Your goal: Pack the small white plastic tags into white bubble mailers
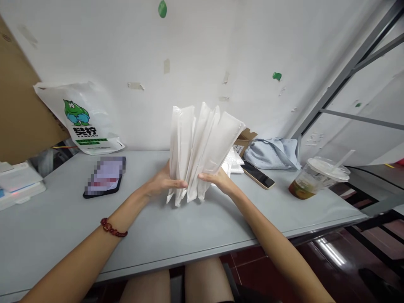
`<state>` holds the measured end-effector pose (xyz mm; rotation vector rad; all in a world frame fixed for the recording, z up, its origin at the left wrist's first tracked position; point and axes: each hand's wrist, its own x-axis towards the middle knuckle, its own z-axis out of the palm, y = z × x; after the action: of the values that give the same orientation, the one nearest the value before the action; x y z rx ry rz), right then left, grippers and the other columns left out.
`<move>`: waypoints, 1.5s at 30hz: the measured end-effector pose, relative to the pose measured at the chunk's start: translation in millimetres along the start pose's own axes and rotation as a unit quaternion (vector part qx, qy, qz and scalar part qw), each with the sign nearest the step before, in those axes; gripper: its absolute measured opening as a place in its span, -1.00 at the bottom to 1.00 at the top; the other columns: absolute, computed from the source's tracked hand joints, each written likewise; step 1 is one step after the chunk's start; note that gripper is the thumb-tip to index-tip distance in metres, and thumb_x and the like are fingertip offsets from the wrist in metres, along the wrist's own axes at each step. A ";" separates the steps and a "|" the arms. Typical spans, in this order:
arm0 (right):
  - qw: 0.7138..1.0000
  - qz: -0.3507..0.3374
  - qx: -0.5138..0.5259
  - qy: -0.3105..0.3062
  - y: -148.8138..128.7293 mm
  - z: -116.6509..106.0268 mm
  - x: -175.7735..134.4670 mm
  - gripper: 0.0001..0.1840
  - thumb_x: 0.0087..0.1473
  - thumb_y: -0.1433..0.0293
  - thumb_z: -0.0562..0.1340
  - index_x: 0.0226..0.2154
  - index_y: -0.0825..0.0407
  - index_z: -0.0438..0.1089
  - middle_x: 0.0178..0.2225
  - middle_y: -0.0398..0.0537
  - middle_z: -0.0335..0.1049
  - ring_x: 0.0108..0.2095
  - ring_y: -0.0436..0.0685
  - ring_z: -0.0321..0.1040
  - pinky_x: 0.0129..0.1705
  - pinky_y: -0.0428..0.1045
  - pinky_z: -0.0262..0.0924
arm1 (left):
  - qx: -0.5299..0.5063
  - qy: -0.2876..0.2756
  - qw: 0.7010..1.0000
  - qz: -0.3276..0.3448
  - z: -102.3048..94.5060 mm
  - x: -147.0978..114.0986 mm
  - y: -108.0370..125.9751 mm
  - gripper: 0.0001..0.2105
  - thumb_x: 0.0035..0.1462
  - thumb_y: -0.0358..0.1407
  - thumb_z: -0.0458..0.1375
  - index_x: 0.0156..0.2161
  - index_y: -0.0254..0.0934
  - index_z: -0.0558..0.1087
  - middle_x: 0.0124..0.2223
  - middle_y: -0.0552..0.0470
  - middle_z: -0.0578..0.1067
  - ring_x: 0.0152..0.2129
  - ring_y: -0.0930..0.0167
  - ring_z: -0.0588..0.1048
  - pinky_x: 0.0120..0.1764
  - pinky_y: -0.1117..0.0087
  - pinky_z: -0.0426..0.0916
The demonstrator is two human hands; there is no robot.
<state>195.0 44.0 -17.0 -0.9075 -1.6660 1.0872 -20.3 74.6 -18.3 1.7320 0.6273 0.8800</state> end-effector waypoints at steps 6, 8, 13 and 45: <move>0.999 0.002 -0.019 -0.041 2.5 6.4 0.5 -0.25 -0.21 0.11 0.42 0.04 -0.03 0.32 -0.04 0.01 0.42 0.11 0.31 0.24 0.13 0.23 0.17 | -0.029 0.024 0.999 -0.017 5.2 -0.5 6.1 -0.28 -0.15 -0.15 0.35 0.16 -0.23 0.26 0.07 -0.16 0.44 0.05 0.07 0.37 0.02 0.03 0.33; 0.999 0.004 -0.040 -0.028 2.6 11.7 0.3 -0.18 -0.27 0.10 0.44 0.06 -0.01 0.30 -0.05 0.02 0.41 0.11 0.30 0.24 0.15 0.23 0.13 | -0.018 0.054 0.998 -0.010 8.6 -0.7 9.8 -0.33 -0.14 -0.16 0.35 0.11 -0.27 0.32 0.05 -0.15 0.46 0.03 0.07 0.39 -0.01 0.06 0.36; 0.999 -0.008 -0.050 0.006 5.9 19.6 0.0 -0.16 -0.23 0.12 0.43 0.10 0.02 0.24 -0.06 0.02 0.41 0.07 0.28 0.28 0.18 0.23 0.09 | -0.003 0.124 0.992 -0.008 15.6 -2.2 14.1 -0.37 -0.18 -0.17 0.36 0.05 -0.29 0.36 0.02 -0.14 0.49 -0.03 0.09 0.45 -0.05 0.11 0.40; 0.988 -0.015 -0.088 0.126 17.1 7.9 2.7 -0.23 -0.26 0.16 0.44 0.04 -0.01 0.28 -0.04 0.03 0.41 0.05 0.31 0.29 0.04 0.21 0.23 | 0.042 0.199 0.978 -0.047 13.0 1.3 3.2 -0.41 -0.28 -0.26 0.36 -0.06 -0.32 0.34 -0.09 -0.09 0.49 -0.10 0.12 0.45 -0.07 0.10 0.37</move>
<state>188.4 50.2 -33.6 -1.0818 -1.5745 0.7767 -9.1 67.3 -17.4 1.5942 1.0141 1.1578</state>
